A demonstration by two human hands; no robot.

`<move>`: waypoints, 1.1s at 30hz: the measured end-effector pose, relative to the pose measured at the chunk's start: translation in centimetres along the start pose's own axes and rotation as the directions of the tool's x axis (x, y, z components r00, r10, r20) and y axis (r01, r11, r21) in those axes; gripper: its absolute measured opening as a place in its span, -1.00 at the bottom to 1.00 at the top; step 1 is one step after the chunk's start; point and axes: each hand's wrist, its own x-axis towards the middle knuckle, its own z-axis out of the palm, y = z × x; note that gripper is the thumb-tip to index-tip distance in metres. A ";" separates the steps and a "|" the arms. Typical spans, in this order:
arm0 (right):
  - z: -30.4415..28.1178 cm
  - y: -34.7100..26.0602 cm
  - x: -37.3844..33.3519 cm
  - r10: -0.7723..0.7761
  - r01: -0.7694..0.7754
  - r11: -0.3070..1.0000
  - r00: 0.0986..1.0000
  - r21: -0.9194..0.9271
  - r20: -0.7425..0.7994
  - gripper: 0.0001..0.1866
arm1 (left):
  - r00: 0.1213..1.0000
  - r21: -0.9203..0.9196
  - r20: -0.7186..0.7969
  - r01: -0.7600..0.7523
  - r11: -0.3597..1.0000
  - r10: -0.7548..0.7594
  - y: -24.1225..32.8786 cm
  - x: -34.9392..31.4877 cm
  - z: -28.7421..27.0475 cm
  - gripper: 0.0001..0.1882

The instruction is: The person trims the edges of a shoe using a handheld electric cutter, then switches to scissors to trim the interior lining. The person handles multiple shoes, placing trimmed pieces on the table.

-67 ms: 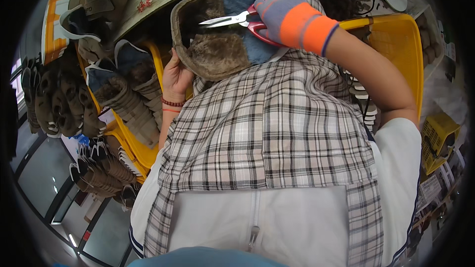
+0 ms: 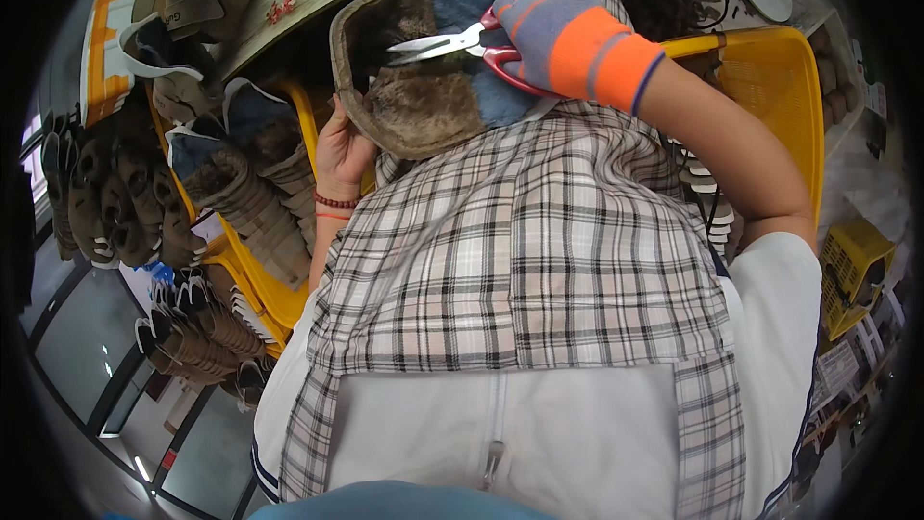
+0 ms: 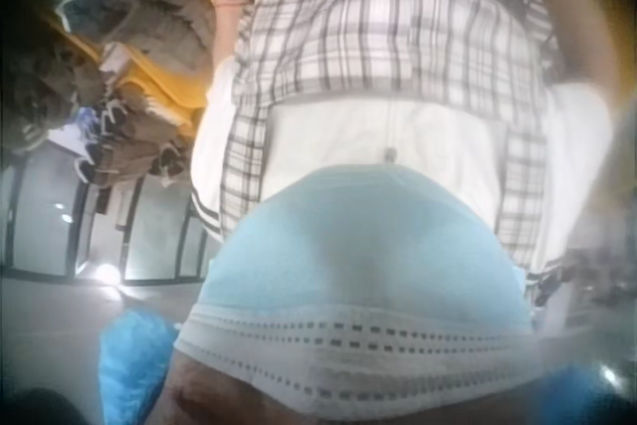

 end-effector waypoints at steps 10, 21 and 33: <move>-2.8 -2.9 1.2 -0.174 0.149 0.945 0.983 -0.290 -0.061 -0.77 | 0.952 0.279 -0.276 -0.055 0.959 0.135 -0.2 0.0 1.6 -0.68; -4.2 -3.4 2.8 -0.202 0.199 0.939 0.979 -0.279 0.018 -0.77 | 0.964 0.258 -0.232 -0.068 0.964 0.130 -0.2 0.0 1.5 -0.66; -4.9 -4.4 4.1 -0.080 0.149 0.885 0.982 -0.440 0.172 -0.77 | 0.978 0.315 -0.185 -0.036 0.949 0.099 -0.2 0.4 2.5 -0.65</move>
